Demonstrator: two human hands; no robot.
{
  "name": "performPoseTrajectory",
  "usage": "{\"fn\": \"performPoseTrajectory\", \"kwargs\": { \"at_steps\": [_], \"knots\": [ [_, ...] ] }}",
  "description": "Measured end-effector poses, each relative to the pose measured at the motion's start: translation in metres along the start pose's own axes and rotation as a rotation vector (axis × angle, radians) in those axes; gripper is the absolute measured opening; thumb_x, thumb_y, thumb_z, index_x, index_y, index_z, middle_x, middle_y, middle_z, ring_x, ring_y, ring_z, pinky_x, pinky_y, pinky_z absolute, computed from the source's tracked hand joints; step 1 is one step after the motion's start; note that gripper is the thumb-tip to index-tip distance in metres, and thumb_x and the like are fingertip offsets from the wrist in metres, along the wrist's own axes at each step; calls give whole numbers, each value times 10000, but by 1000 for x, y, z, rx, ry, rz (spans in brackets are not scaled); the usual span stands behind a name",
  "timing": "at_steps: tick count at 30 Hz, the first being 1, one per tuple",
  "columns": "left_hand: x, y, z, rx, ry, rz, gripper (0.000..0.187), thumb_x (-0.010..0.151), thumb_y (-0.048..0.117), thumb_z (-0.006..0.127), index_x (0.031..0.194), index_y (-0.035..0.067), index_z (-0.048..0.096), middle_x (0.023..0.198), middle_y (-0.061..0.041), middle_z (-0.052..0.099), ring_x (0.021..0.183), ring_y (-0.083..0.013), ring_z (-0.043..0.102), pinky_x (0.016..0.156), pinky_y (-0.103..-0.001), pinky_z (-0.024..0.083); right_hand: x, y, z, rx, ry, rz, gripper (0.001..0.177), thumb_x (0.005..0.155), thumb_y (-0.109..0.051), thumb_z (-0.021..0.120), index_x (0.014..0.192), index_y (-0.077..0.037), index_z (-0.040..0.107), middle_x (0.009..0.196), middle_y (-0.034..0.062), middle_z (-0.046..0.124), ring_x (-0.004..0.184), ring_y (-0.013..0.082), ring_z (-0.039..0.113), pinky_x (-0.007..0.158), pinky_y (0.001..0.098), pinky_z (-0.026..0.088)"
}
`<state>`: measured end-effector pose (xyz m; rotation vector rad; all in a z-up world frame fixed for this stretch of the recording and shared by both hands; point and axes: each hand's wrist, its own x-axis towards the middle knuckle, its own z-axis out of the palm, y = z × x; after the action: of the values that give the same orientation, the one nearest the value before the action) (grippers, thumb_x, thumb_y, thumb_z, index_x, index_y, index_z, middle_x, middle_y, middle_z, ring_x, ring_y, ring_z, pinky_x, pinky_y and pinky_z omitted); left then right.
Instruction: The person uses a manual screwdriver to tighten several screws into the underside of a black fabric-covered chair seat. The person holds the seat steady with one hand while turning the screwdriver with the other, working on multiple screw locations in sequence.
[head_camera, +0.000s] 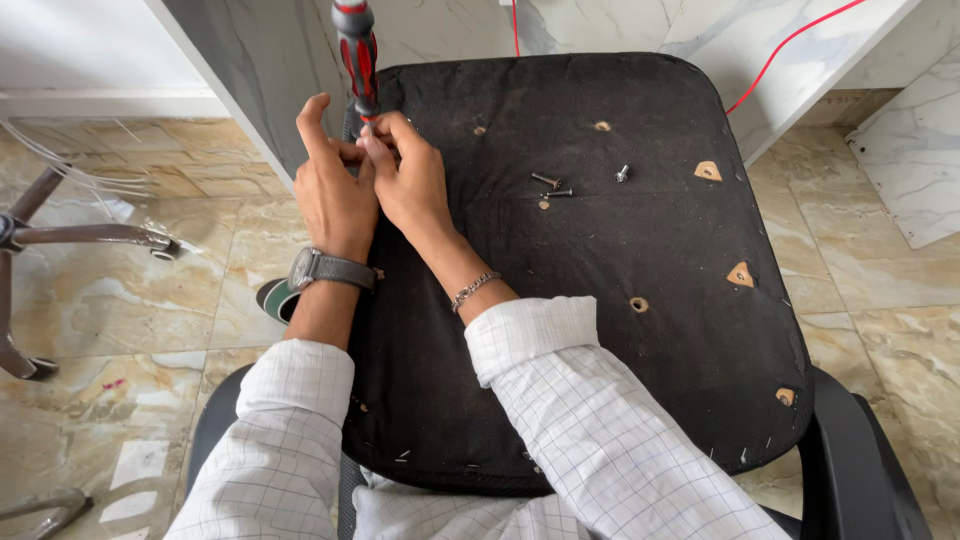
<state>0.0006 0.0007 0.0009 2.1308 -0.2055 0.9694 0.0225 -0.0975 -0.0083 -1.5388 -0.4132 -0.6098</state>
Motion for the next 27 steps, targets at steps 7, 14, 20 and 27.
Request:
{"fn": "performPoseTrajectory", "kwargs": {
  "at_steps": [7, 14, 20, 27],
  "knots": [
    [0, 0, -1, 115, -62, -94, 682, 881, 151, 797, 1438, 84, 410, 754, -51, 736, 690, -248, 725, 619, -395, 545, 2, 1, -7, -82, -115, 47, 64, 977, -74, 653, 991, -24, 690, 901, 106, 788, 856, 190, 792, 756, 315, 622],
    [-1, -1, -2, 201, -59, -32, 494, 882, 83, 753, 1330, 94, 547, 755, -54, 711, 698, -260, 713, 632, -412, 533, 7, -1, -10, -204, -106, 14, 153, 915, -88, 737, 844, -11, 627, 786, 93, 765, 746, 191, 786, 653, 311, 605],
    [-3, -3, -2, 168, -129, -74, 404, 893, 64, 713, 1273, 74, 574, 765, -73, 714, 717, -285, 707, 656, -429, 527, 4, -1, -12, -136, -110, -96, 95, 923, -105, 722, 949, -28, 673, 832, 97, 773, 758, 209, 784, 653, 314, 606],
    [-5, -9, 3, 242, -53, 49, 289, 888, 71, 731, 1150, 48, 610, 760, -126, 711, 743, -347, 691, 735, -484, 506, 1, -9, -13, -305, -172, -38, 129, 981, -159, 660, 1002, -38, 700, 826, 111, 772, 758, 235, 781, 626, 336, 596]
  ]
}}
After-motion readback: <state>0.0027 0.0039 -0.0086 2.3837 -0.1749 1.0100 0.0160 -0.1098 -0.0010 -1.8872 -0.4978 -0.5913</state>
